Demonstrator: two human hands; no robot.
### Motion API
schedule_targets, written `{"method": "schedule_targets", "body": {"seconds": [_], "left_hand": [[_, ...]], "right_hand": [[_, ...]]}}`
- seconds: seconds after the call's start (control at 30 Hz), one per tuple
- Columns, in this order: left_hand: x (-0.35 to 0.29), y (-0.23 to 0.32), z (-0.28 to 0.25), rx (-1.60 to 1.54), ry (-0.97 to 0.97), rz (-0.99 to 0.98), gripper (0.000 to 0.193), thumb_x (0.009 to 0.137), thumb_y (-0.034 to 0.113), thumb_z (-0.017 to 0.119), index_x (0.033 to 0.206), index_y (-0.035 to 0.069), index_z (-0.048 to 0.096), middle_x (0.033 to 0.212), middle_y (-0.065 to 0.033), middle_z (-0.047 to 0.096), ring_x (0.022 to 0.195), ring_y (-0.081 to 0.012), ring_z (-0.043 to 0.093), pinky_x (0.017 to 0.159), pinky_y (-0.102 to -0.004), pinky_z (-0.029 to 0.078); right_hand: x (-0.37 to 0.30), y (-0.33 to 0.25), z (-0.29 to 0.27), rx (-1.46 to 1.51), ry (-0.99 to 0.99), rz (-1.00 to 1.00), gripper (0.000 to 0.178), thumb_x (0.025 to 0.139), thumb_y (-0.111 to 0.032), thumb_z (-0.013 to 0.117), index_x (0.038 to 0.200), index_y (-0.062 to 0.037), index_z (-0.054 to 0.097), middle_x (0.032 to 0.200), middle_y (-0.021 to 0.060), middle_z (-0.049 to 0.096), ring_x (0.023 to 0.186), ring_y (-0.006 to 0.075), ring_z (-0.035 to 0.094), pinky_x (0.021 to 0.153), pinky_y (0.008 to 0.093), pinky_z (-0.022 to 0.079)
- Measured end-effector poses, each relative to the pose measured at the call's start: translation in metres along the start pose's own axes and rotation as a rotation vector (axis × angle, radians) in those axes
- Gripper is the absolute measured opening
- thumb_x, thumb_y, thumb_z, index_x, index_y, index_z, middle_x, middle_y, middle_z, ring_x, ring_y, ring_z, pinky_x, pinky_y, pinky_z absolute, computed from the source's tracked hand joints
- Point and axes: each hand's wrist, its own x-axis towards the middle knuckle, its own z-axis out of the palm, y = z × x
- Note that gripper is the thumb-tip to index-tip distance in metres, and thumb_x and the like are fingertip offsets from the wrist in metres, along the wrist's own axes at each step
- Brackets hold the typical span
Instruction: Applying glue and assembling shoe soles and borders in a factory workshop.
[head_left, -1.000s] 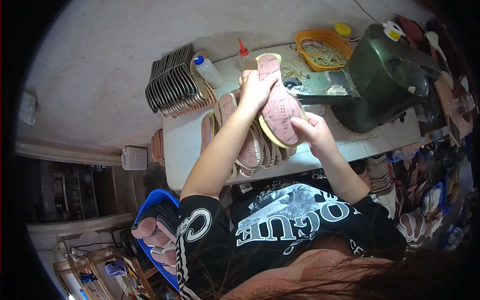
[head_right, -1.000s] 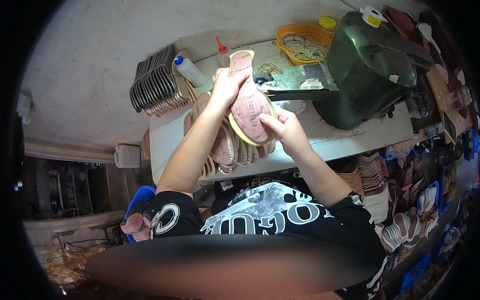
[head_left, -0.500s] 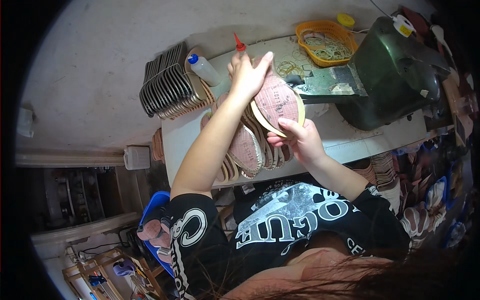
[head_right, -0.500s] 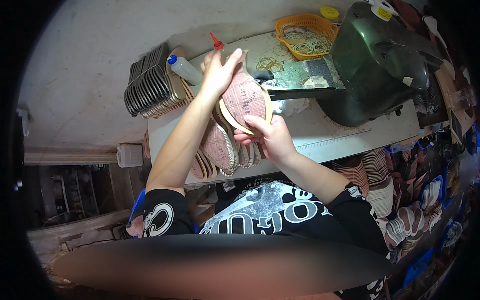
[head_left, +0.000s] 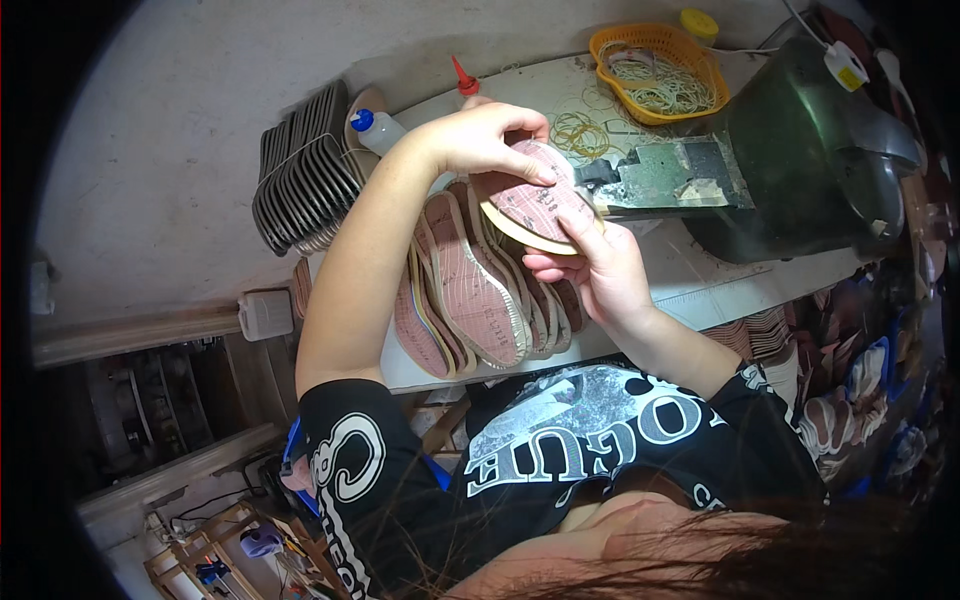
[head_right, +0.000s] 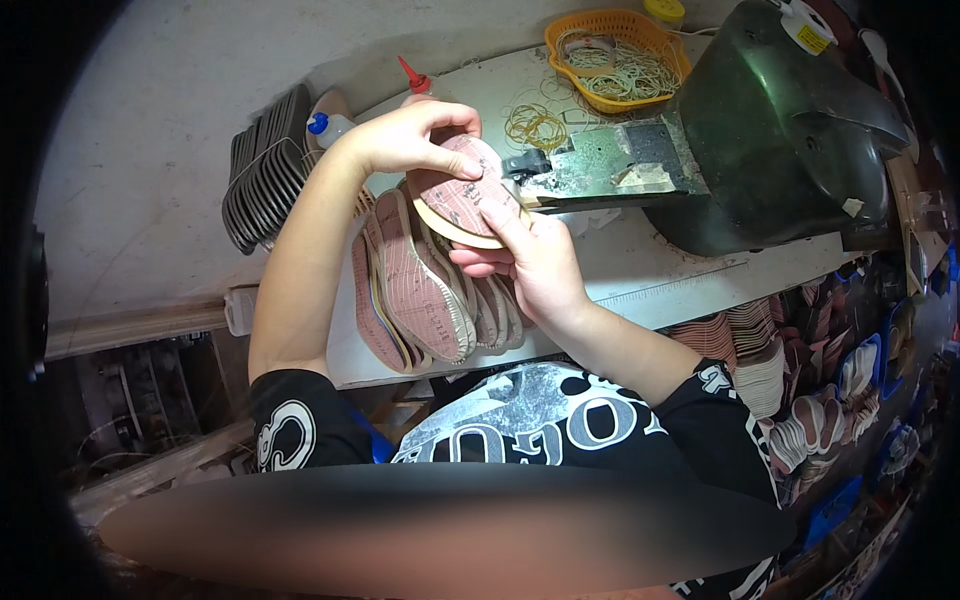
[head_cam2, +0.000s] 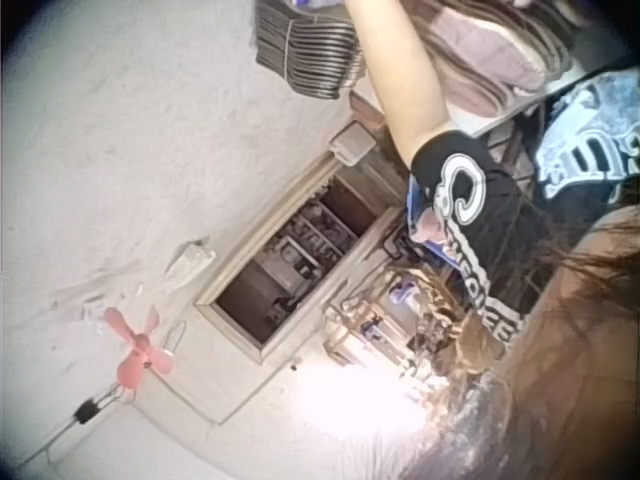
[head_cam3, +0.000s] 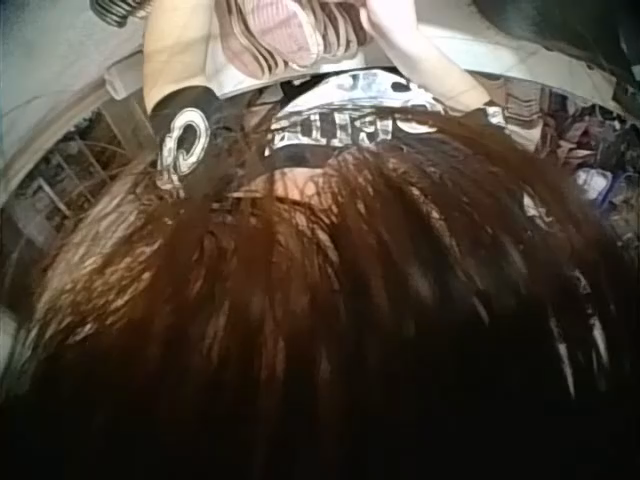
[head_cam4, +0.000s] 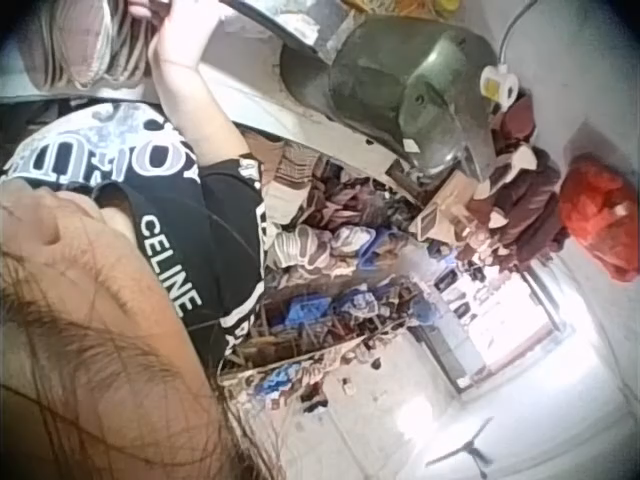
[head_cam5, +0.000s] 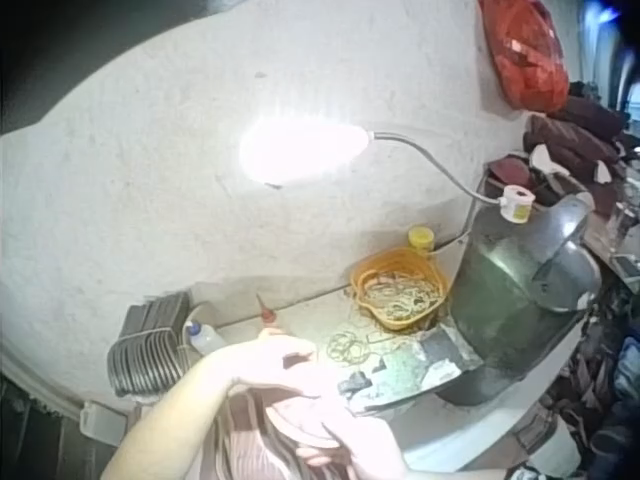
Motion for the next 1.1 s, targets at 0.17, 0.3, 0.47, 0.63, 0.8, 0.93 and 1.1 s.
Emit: {"method": "schedule_targets", "body": {"seconds": [0.17,0.3,0.47,0.63,0.8,0.93,1.1], "left_hand": [[-0.002,-0.007,-0.003,-0.009,-0.022,-0.028,0.042,0.077,0.040,0.075,0.094,0.005,0.061,0.081,-0.0034,0.059,0.079,-0.0128,0.054,0.071,-0.0281,0.044],[-0.012,-0.009,0.001,-0.101,-0.006,-0.078,0.039,0.080,0.038,0.072,0.094,0.004,0.060,0.080,-0.0013,0.058,0.079,-0.0096,0.051,0.070,-0.0260,0.044],[-0.025,-0.001,0.012,-0.194,0.024,-0.097,0.034,0.086,0.033,0.068,0.094,0.002,0.057,0.080,0.0021,0.053,0.078,-0.0065,0.047,0.071,-0.0220,0.041],[-0.036,-0.001,0.024,-0.237,0.068,-0.169,0.030,0.087,0.031,0.067,0.091,0.003,0.056,0.079,0.0039,0.053,0.075,-0.0054,0.047,0.068,-0.0216,0.041],[-0.046,-0.004,0.041,-0.373,0.151,-0.266,0.028,0.089,0.030,0.066,0.089,0.003,0.056,0.079,0.0031,0.055,0.072,-0.0043,0.048,0.063,-0.0207,0.040],[-0.055,0.006,0.050,-0.433,0.271,-0.363,0.029,0.088,0.031,0.066,0.090,0.004,0.057,0.076,0.0020,0.057,0.069,-0.0045,0.050,0.059,-0.0200,0.039],[-0.059,0.031,0.061,-0.347,0.317,-0.479,0.032,0.087,0.035,0.065,0.090,0.004,0.062,0.073,0.0014,0.058,0.063,-0.0064,0.051,0.055,-0.0230,0.040]], "right_hand": [[0.002,-0.003,-0.001,0.026,-0.008,0.011,0.039,0.097,-0.028,0.053,0.110,0.0093,0.058,0.097,0.0176,0.067,0.080,0.0211,0.070,0.069,0.0265,0.058],[0.004,-0.007,-0.002,-0.024,-0.054,0.042,0.042,0.097,-0.027,0.052,0.117,0.0106,0.053,0.104,0.0198,0.065,0.087,0.0247,0.069,0.073,0.0294,0.058],[0.002,-0.015,-0.002,0.011,-0.040,0.062,0.037,0.097,-0.025,0.053,0.114,0.0078,0.056,0.103,0.0170,0.066,0.084,0.0203,0.069,0.071,0.0251,0.058],[0.004,-0.014,-0.005,-0.042,-0.038,0.030,0.038,0.097,-0.028,0.052,0.111,0.0069,0.058,0.096,0.0168,0.068,0.080,0.0200,0.070,0.069,0.0250,0.058],[0.005,-0.017,-0.003,-0.114,0.008,-0.013,0.037,0.096,-0.030,0.053,0.104,0.0056,0.061,0.090,0.0144,0.068,0.074,0.0171,0.069,0.066,0.0241,0.058],[0.008,-0.016,-0.005,-0.146,0.001,0.003,0.035,0.094,-0.030,0.058,0.101,0.0043,0.061,0.088,0.0135,0.068,0.070,0.0161,0.068,0.064,0.0242,0.058],[0.008,-0.020,-0.011,-0.183,-0.061,-0.052,0.031,0.092,-0.028,0.060,0.100,0.0024,0.062,0.090,0.0118,0.068,0.078,0.0165,0.068,0.069,0.0283,0.056]]}}
